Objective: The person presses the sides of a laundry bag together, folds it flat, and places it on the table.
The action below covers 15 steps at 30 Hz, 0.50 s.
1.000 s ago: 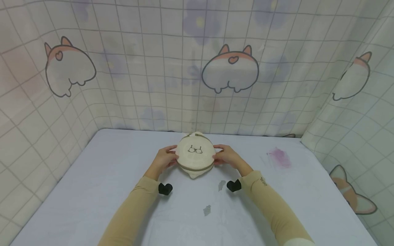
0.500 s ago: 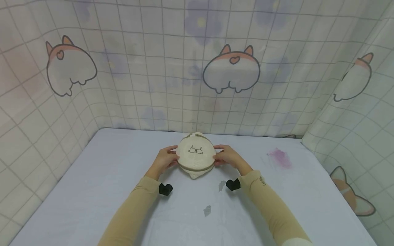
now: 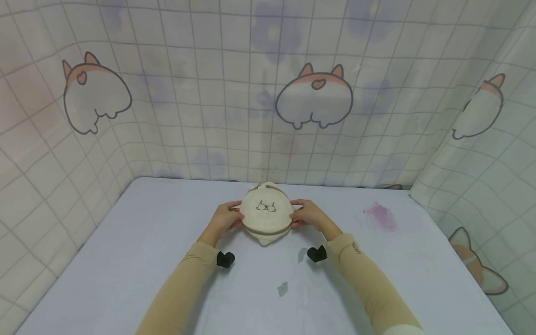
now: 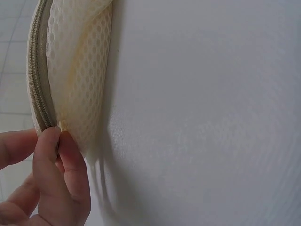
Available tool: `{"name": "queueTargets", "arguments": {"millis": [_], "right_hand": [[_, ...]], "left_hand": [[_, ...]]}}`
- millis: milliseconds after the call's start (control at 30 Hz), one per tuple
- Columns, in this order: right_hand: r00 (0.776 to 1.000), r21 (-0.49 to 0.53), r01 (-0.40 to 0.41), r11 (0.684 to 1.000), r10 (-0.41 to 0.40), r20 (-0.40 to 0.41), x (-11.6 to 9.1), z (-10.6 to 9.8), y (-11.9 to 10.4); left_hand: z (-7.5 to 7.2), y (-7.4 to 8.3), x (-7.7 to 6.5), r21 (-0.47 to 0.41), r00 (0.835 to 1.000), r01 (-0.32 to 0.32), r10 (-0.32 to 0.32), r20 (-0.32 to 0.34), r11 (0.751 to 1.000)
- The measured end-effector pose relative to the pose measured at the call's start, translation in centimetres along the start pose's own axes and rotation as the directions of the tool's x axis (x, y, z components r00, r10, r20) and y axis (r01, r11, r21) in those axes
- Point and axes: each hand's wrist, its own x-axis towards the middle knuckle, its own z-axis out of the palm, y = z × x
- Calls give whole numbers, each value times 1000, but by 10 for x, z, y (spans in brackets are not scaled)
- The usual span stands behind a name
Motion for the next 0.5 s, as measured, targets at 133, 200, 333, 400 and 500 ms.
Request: {"name": "queueTargets", "arguments": {"millis": [133, 200, 333, 400, 500], "right_hand": [[1000, -4, -1, 1000, 1, -5, 1, 0, 1], [1000, -8, 2, 1000, -2, -8, 1, 0, 1], [1000, -11, 1, 1000, -1, -17, 2, 1, 2], [1000, -17, 2, 1000, -3, -18, 2, 2, 2], [1000, -29, 4, 1000, -4, -20, 1, 3, 1]], "left_hand": [[1, 0, -1, -5, 1000, -8, 8, -2, 1000], [1, 1, -1, -11, 1000, -13, 13, -2, 1000], [1, 2, -2, -14, 1000, -10, 10, -1, 1000], [1, 1, -2, -12, 1000, -4, 4, -2, 1000], [1, 1, -3, -4, 1000, -6, 6, -2, 1000]]}}
